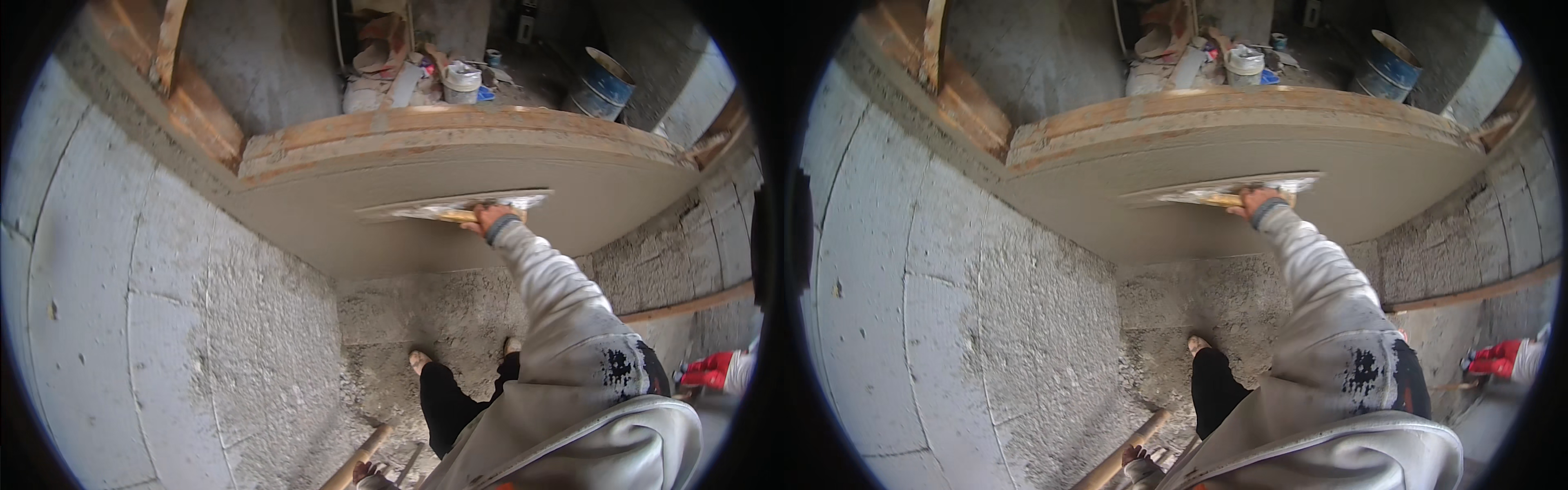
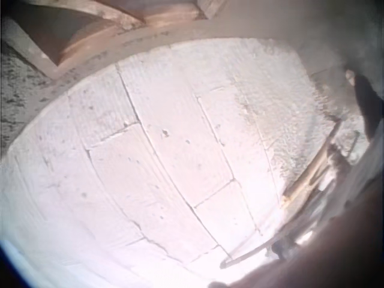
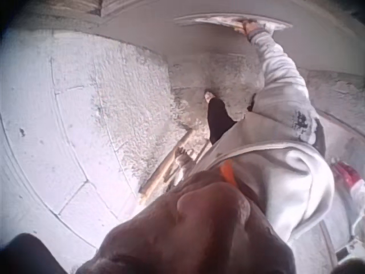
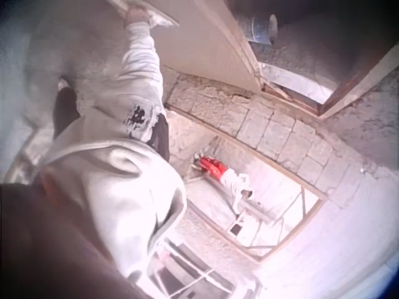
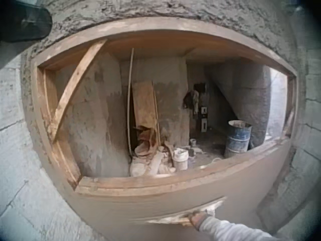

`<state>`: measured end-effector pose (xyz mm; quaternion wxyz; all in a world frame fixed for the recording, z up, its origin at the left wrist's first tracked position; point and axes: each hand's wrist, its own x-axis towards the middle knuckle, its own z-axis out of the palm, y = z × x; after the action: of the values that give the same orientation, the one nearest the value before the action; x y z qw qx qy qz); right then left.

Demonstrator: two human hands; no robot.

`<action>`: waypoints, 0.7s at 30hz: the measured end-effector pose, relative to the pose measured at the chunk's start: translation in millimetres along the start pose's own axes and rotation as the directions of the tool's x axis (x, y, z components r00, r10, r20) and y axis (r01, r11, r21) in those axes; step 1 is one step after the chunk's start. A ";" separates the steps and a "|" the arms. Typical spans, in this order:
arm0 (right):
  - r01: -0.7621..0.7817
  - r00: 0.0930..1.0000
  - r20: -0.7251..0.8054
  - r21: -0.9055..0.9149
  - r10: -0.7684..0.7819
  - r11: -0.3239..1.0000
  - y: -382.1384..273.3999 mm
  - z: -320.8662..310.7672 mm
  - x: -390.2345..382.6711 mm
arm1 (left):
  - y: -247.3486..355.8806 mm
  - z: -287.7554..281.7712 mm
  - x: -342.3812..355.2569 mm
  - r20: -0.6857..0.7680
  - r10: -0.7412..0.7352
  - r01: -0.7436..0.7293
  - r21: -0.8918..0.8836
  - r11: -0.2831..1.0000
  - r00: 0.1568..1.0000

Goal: The person applies wet plaster to a wall using a trowel and then smooths the surface with a long straightedge board.

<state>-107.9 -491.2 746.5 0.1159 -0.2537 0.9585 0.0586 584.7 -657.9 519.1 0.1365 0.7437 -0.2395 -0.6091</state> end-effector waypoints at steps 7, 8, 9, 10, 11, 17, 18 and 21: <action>0.096 0.918 -0.397 0.181 -0.017 0.979 135.3 -11.0 -168.7 | 81.0 50.2 29.6 0.208 -0.136 0.040 0.410 0.911 0.969; 0.172 0.846 -0.533 0.293 0.012 0.941 118.2 -2.0 -150.7 | 103.2 63.2 33.9 0.237 -0.118 0.000 0.444 0.896 0.964; 0.224 0.716 -0.696 0.312 0.062 0.924 93.8 0.0 -127.8 | 134.3 75.1 38.8 0.274 -0.070 -0.068 0.465 0.883 0.959; 0.240 0.562 -0.817 0.312 0.130 0.919 78.6 -0.9 -113.0 | 160.0 99.1 41.5 0.329 -0.052 -0.127 0.501 0.856 0.943; 0.197 0.480 -0.837 0.397 0.265 0.896 71.4 9.6 -95.3 | 179.3 134.5 44.3 0.407 -0.051 -0.188 0.527 0.829 0.912; 0.253 0.149 -0.624 0.774 0.767 0.581 48.4 -4.7 -15.2 | 256.0 315.9 -126.3 0.679 0.309 -0.695 0.414 0.588 0.666; 0.254 0.114 -0.604 0.785 0.789 0.565 47.7 -4.1 -7.0 | 261.6 330.8 -146.8 0.697 0.347 -0.740 0.395 0.544 0.627; 0.150 0.322 -0.355 0.935 0.878 0.323 76.3 2.2 -12.9 | 261.5 322.7 -162.4 0.691 0.278 -0.716 0.491 0.497 0.667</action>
<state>-134.7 -418.8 751.7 -0.3003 0.1420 0.7707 -0.5438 198.3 -766.3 713.6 -0.0665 0.4259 -0.7025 -0.5662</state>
